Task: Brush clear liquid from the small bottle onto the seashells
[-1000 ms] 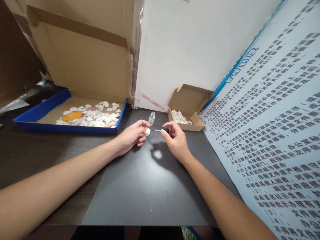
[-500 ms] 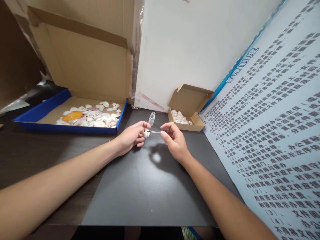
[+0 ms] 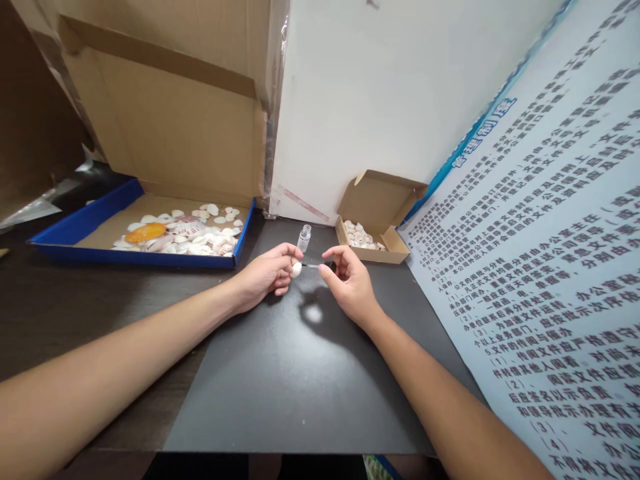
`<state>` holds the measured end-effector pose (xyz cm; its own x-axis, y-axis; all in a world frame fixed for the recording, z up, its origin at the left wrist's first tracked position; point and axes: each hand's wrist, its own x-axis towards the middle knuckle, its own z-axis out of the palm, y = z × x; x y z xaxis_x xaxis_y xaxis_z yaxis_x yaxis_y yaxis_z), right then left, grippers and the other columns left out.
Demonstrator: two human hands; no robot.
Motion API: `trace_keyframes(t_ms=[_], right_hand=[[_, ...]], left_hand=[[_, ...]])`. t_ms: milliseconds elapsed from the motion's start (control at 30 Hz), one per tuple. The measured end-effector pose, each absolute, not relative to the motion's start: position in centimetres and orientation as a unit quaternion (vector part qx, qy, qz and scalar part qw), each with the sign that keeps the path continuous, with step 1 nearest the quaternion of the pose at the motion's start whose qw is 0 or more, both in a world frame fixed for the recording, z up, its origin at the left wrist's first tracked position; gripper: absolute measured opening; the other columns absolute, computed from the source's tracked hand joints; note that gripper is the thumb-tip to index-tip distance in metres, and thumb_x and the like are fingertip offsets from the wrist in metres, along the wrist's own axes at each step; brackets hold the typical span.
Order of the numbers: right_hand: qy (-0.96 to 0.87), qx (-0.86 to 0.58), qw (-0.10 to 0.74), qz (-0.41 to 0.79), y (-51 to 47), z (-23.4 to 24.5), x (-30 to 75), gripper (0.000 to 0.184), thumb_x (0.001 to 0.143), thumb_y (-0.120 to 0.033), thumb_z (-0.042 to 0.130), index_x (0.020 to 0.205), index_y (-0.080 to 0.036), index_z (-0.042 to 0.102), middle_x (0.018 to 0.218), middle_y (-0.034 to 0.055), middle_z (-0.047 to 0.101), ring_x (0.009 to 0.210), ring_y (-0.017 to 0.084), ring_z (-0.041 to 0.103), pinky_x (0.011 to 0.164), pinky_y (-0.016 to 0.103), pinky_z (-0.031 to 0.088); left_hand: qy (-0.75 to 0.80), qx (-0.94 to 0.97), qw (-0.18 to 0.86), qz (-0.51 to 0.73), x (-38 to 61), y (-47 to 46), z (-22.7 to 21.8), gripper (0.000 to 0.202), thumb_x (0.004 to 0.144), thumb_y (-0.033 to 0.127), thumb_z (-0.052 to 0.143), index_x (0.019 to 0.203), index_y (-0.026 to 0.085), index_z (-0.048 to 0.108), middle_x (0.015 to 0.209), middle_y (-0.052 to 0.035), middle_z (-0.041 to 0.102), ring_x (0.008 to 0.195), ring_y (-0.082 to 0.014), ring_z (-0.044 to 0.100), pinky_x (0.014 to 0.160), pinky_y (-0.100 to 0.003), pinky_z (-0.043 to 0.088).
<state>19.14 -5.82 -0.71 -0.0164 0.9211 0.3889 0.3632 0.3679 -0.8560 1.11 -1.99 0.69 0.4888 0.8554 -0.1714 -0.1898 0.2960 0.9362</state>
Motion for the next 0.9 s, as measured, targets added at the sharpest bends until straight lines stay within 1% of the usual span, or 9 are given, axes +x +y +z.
trace_keyframes(t_ms=[133,200,300,367,500,667,800,900], right_hand=[[-0.656,-0.471,0.506,0.304,-5.87,-0.75,19.14,0.015,0.088,-0.034,0.055,0.095,-0.022,0.053,0.066,-0.0055,0.039,0.054,0.011,0.037,0.052,0.025,0.032],[-0.66,-0.472,0.501,0.302,-5.89,-0.72,19.11,0.015,0.086,-0.033,0.057,0.095,-0.022,0.053,0.065,-0.0058,0.039,0.055,0.011,0.037,0.052,0.025,0.032],[-0.658,-0.481,0.501,0.29,-5.91,-0.68,19.14,0.016,0.083,-0.03,0.061,0.094,-0.021,0.053,0.065,-0.0061,0.039,0.055,0.011,0.035,0.052,0.025,0.031],[-0.654,-0.475,0.506,0.301,-5.91,-0.69,19.2,0.015,0.084,-0.03,0.059,0.095,-0.021,0.053,0.065,-0.006,0.039,0.055,0.011,0.036,0.052,0.025,0.031],[-0.66,-0.458,0.501,0.322,-5.9,-0.75,19.26,0.013,0.087,-0.031,0.054,0.095,-0.021,0.054,0.063,-0.0063,0.038,0.054,0.011,0.037,0.053,0.025,0.031],[-0.655,-0.49,0.499,0.286,-5.8,-0.83,19.27,0.012,0.084,-0.027,0.059,0.092,-0.02,0.055,0.063,-0.0065,0.038,0.054,0.01,0.034,0.052,0.025,0.029],[-0.652,-0.465,0.512,0.31,-5.77,-0.88,19.36,0.01,0.088,-0.029,0.054,0.093,-0.02,0.054,0.064,-0.0059,0.04,0.054,0.01,0.035,0.053,0.025,0.029],[-0.657,-0.468,0.506,0.307,-5.77,-0.87,19.32,0.012,0.086,-0.029,0.057,0.093,-0.02,0.054,0.064,-0.0061,0.039,0.055,0.011,0.034,0.053,0.025,0.029]], left_hand=[[0.353,0.475,0.72,0.363,1.1,-2.02,0.65,0.025,0.07,0.01,0.053,0.092,0.02,0.048,0.063,0.006,0.04,0.042,-0.0049,0.027,0.039,-0.017,0.026],[0.353,0.48,0.717,0.361,1.08,-1.99,0.61,0.026,0.069,0.009,0.052,0.092,0.02,0.048,0.063,0.0063,0.039,0.042,-0.0049,0.027,0.04,-0.017,0.026],[0.355,0.485,0.715,0.358,1.07,-1.97,0.59,0.026,0.07,0.008,0.05,0.093,0.02,0.047,0.068,0.0052,0.042,0.043,-0.0044,0.028,0.04,-0.017,0.027],[0.357,0.487,0.713,0.356,1.05,-1.99,0.6,0.027,0.07,0.008,0.051,0.094,0.02,0.047,0.07,0.0048,0.043,0.044,-0.0041,0.028,0.04,-0.017,0.027],[0.361,0.492,0.71,0.352,1.03,-2.06,0.61,0.026,0.071,0.008,0.051,0.093,0.02,0.046,0.067,0.0056,0.04,0.044,-0.0046,0.028,0.04,-0.017,0.027],[0.359,0.494,0.708,0.354,1.05,-1.98,0.57,0.026,0.071,0.008,0.05,0.093,0.02,0.046,0.071,0.0039,0.046,0.043,-0.0041,0.029,0.04,-0.017,0.027],[0.362,0.494,0.706,0.357,1.06,-1.93,0.53,0.025,0.071,0.008,0.049,0.092,0.02,0.045,0.067,0.0043,0.046,0.043,-0.0047,0.029,0.04,-0.017,0.028],[0.364,0.494,0.703,0.358,1.09,-1.94,0.48,0.024,0.071,0.009,0.049,0.092,0.02,0.045,0.065,0.005,0.044,0.043,-0.0049,0.029,0.039,-0.017,0.028]])
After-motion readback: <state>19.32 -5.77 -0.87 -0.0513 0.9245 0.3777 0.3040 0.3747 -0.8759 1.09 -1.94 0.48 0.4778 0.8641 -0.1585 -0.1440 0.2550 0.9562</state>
